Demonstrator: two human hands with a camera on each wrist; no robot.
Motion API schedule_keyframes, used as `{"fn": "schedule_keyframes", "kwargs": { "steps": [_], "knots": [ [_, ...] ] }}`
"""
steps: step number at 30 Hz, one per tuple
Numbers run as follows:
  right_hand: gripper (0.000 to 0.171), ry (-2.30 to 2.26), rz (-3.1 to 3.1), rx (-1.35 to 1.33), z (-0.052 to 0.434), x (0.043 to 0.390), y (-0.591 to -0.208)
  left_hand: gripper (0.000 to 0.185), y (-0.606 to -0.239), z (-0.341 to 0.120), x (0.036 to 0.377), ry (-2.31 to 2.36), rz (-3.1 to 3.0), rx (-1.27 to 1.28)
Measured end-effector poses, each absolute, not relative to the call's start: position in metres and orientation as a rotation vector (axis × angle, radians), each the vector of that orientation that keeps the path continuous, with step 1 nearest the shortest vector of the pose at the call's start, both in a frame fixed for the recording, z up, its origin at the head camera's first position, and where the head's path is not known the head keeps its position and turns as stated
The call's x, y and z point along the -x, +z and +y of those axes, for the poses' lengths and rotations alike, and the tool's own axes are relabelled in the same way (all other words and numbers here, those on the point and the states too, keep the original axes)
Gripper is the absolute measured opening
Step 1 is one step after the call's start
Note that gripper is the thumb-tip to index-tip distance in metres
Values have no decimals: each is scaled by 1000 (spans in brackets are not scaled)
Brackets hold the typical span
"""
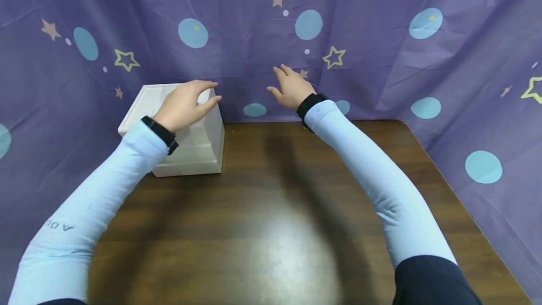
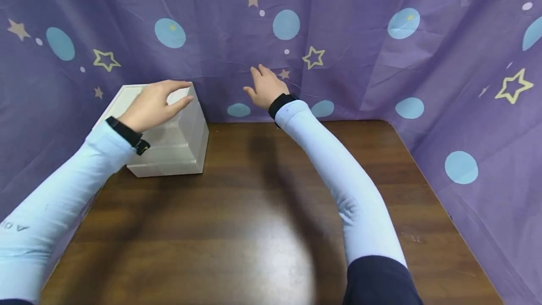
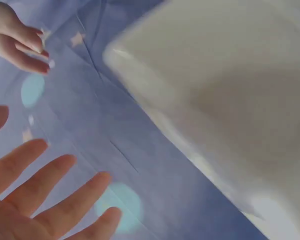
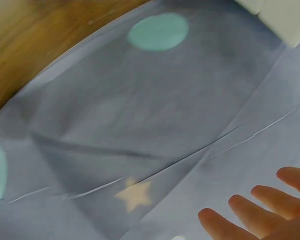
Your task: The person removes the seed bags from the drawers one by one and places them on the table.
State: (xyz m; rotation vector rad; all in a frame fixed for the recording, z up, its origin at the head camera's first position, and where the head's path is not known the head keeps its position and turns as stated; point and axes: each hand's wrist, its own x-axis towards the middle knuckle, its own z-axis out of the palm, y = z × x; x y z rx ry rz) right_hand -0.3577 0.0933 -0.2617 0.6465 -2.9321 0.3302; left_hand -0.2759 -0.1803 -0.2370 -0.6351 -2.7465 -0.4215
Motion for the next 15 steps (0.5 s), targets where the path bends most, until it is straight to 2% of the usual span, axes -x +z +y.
{"fn": "schedule_keyframes", "kwargs": {
  "steps": [7,15],
  "knots": [
    [61,400,-2771,-848,65,331,-267,39,-258,-239,250,-586,-2499,435],
    [59,424,-2656,-997,29,309,-271,37,-278,-273,239,-667,-2362,261]
  ]
}}
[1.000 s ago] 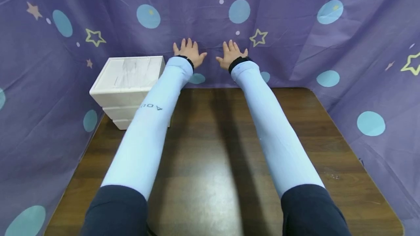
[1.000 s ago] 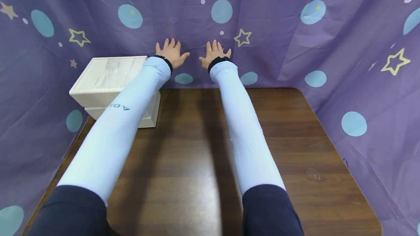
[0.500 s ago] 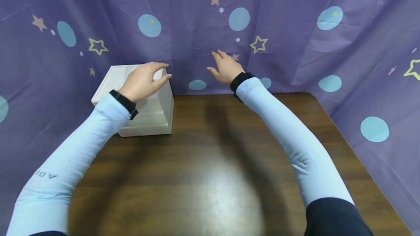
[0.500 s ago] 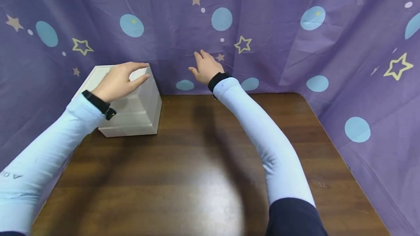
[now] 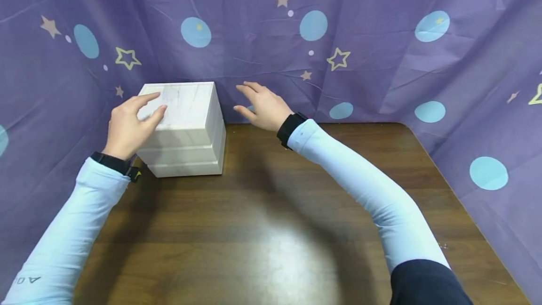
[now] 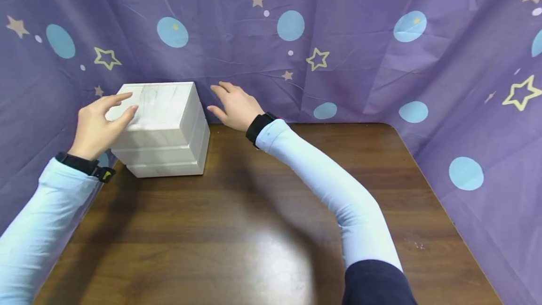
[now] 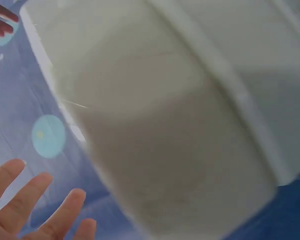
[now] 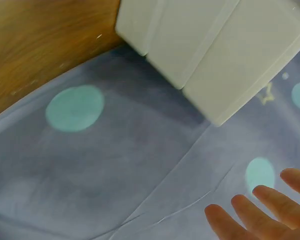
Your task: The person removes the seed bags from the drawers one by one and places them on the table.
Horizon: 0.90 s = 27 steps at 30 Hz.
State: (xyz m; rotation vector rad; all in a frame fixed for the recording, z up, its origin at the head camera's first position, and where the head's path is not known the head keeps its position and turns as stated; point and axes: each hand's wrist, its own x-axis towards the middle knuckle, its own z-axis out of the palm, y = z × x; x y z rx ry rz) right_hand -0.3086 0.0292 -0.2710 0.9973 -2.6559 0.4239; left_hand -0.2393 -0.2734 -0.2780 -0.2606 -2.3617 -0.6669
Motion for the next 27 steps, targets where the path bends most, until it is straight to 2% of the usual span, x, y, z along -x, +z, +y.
{"fn": "schedule_keyframes", "kwargs": {
  "steps": [18,27],
  "knots": [
    [66,505,-2521,-1210,-30,288,-300,33,-323,-311,232,-823,-2151,45],
    [60,608,-2297,-1306,-64,285,-324,34,-341,-321,231,-915,-2100,-149]
  ]
}}
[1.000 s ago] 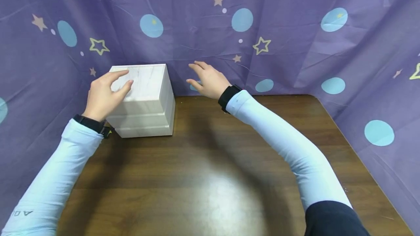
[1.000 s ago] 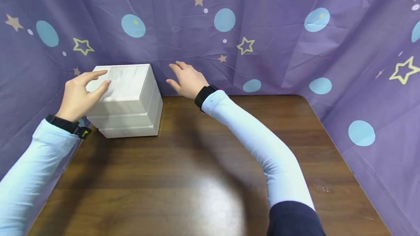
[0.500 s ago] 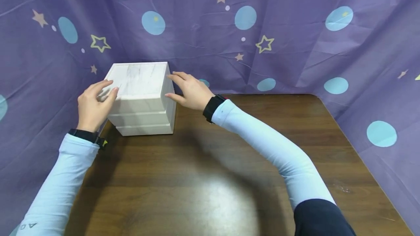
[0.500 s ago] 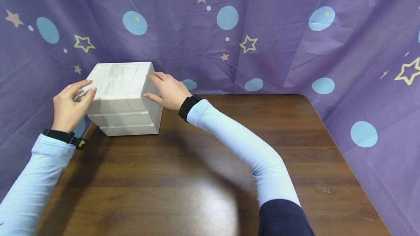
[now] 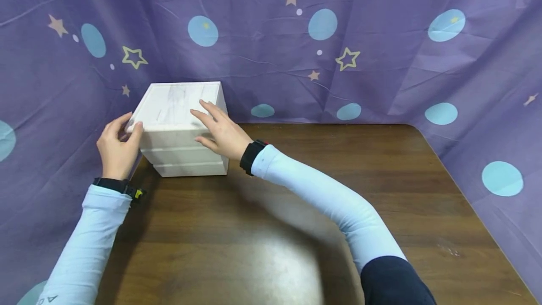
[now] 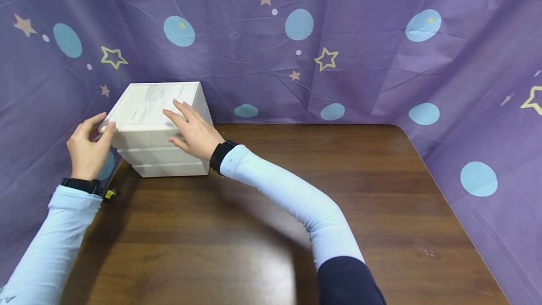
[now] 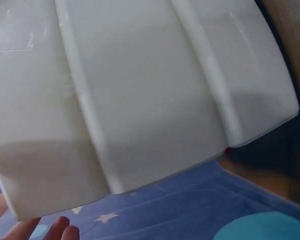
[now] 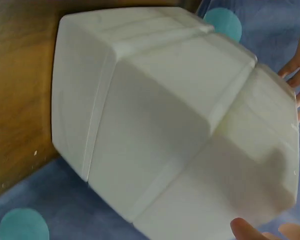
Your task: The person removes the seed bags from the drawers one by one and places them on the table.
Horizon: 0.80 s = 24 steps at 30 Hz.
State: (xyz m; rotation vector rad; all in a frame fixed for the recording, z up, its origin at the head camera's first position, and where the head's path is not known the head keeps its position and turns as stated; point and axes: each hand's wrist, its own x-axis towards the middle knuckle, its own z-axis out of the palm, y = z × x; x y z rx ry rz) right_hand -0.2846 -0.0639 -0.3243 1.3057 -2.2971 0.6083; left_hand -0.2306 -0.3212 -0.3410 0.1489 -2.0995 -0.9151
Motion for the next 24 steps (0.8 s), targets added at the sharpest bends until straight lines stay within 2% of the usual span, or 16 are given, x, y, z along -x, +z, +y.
{"fn": "schedule_keyframes", "kwargs": {
  "steps": [9,24],
  "knots": [
    [38,510,-2260,-1333,-75,285,-339,29,-350,-321,225,-951,-2101,-166],
    [34,584,-2296,-1340,-52,293,-340,31,-344,-307,212,-922,-2210,-76]
  ]
}}
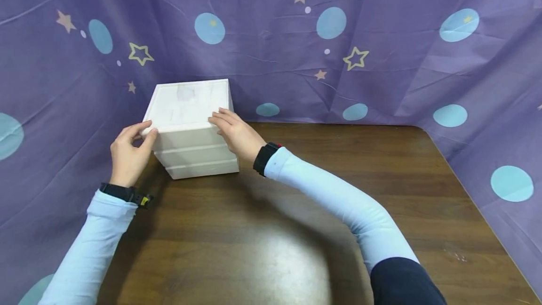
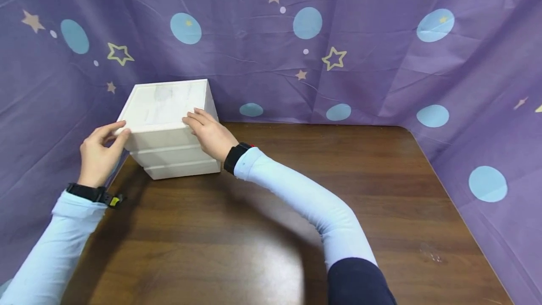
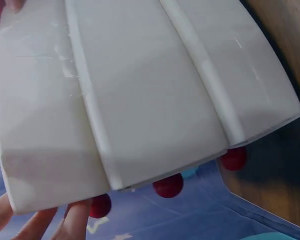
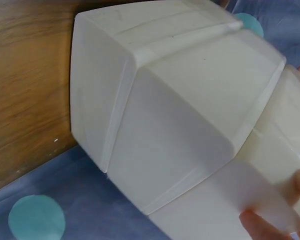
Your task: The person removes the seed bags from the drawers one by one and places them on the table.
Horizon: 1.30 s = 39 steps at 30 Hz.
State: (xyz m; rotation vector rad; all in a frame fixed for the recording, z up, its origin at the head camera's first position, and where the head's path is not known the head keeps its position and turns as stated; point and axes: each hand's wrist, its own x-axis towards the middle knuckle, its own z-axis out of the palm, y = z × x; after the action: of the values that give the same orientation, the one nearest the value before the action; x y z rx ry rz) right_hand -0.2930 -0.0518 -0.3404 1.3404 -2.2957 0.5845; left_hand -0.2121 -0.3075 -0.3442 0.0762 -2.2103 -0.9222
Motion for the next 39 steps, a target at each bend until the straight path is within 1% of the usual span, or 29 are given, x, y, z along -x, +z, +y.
{"fn": "schedule_keyframes", "kwargs": {
  "steps": [8,16,20,23,27,32,35,39],
  "knots": [
    [34,636,-2265,-1380,-22,301,-338,34,-348,-288,197,-917,-2260,0],
    [31,718,-2210,-1484,12,319,-335,38,-355,-260,179,-1026,-2291,168],
    [29,751,-2202,-1515,25,327,-333,40,-354,-254,179,-1056,-2310,210],
    [27,773,-2188,-1525,30,331,-331,42,-345,-262,195,-1047,-2286,155],
    [26,802,-2185,-1526,34,333,-330,45,-325,-281,234,-1086,-2275,13],
    [26,829,-2191,-1531,37,333,-333,57,-314,-300,276,-1400,-2385,-79],
    [27,849,-2166,-1541,38,334,-334,64,-318,-305,290,-1625,-2443,-98],
    [28,868,-2139,-1550,41,335,-333,62,-325,-307,297,-1704,-2482,-101]
  ]
}}
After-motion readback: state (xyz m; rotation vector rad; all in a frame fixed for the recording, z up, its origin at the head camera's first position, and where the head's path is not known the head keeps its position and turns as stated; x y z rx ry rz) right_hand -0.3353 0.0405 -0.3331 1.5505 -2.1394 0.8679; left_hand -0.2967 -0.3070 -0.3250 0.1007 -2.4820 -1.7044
